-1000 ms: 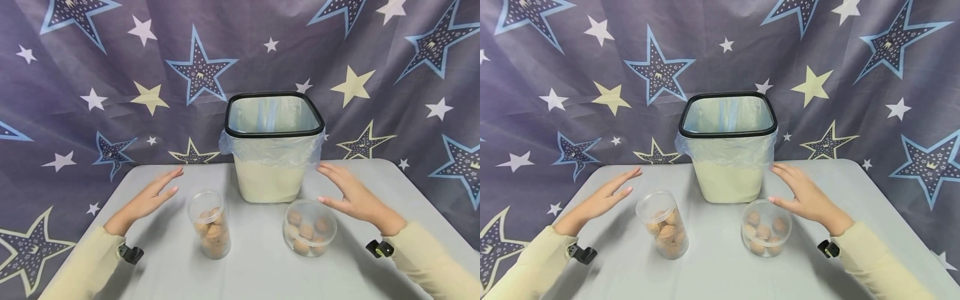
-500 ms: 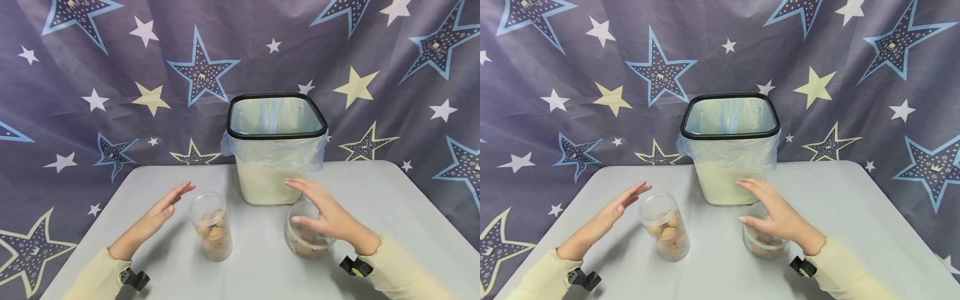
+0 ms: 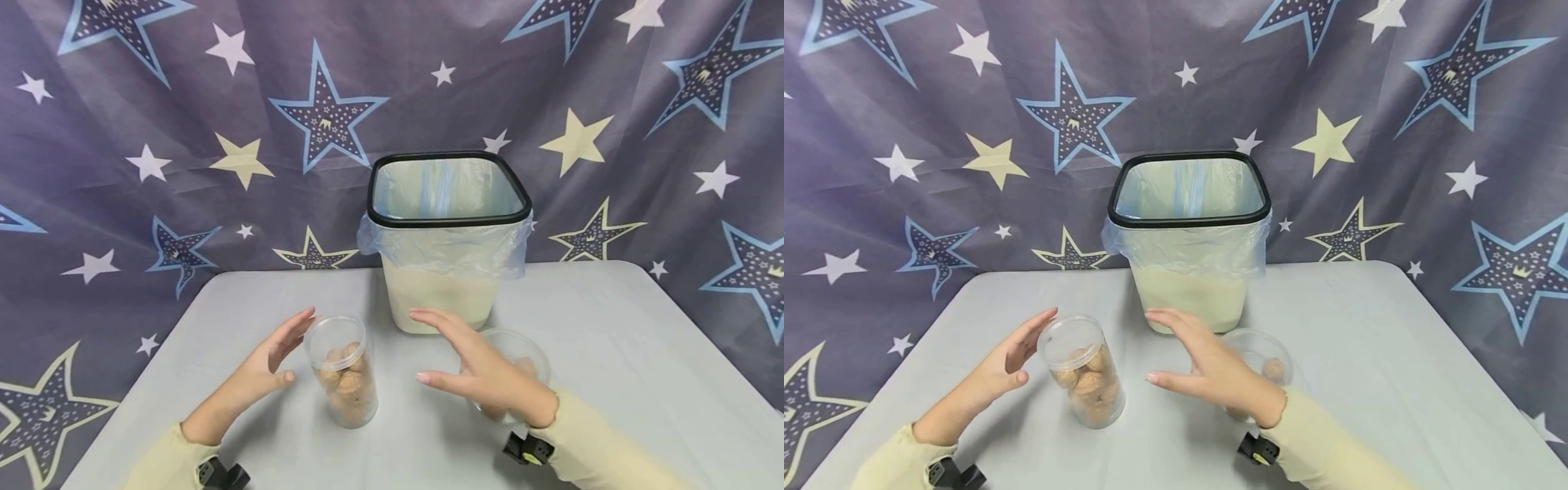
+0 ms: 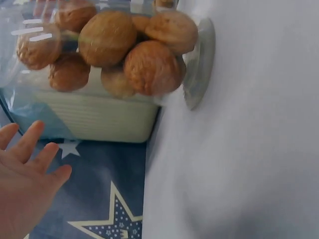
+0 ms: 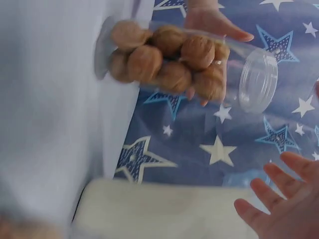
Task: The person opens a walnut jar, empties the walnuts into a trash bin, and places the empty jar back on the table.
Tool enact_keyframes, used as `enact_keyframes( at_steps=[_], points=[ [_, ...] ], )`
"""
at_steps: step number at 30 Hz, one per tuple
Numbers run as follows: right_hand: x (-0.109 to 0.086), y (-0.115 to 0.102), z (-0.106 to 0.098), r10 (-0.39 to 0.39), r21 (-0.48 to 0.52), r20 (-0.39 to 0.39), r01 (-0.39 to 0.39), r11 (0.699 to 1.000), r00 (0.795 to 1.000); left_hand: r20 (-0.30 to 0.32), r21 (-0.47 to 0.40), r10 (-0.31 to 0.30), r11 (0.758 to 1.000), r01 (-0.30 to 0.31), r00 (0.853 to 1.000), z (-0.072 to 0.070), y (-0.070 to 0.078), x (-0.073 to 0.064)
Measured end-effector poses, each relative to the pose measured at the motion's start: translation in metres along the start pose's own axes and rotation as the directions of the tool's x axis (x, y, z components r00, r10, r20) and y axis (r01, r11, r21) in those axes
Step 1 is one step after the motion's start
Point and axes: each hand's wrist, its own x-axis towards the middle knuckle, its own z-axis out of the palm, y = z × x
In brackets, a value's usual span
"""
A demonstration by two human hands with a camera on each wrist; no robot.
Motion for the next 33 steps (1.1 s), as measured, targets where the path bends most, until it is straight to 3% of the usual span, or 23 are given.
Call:
enact_keyframes(
  at_steps=[4,9,13,19,28,33],
  points=[
    [0.014,-0.01,0.009,0.028,0.077,-0.011,-0.027,0.997,1.0,-0.038,-0.013,-0.016,1.0,0.016,0.999,0.007,-0.001,-0.002],
    [0.03,-0.018,0.023,-0.002,0.156,-0.064,0.012,0.988,0.998,-0.074,-0.067,-0.036,0.997,0.031,0.997,0.014,-0.005,-0.002],
    [0.039,-0.023,0.033,0.019,0.221,-0.094,0.002,0.975,0.995,-0.083,-0.084,-0.052,0.995,0.045,0.995,0.02,-0.009,-0.002],
    [0.051,-0.031,0.044,0.083,0.266,-0.085,-0.058,0.962,0.993,-0.041,-0.118,-0.096,0.989,0.091,0.995,0.029,-0.01,0.0],
    [0.067,-0.038,0.059,0.097,0.291,-0.034,-0.083,0.953,0.995,0.001,-0.054,-0.111,0.992,0.111,0.994,0.036,-0.02,0.0],
    [0.072,-0.041,0.067,0.131,0.273,-0.028,-0.119,0.955,0.991,0.047,-0.071,-0.117,0.99,0.12,0.992,0.04,-0.024,-0.001]
  ],
)
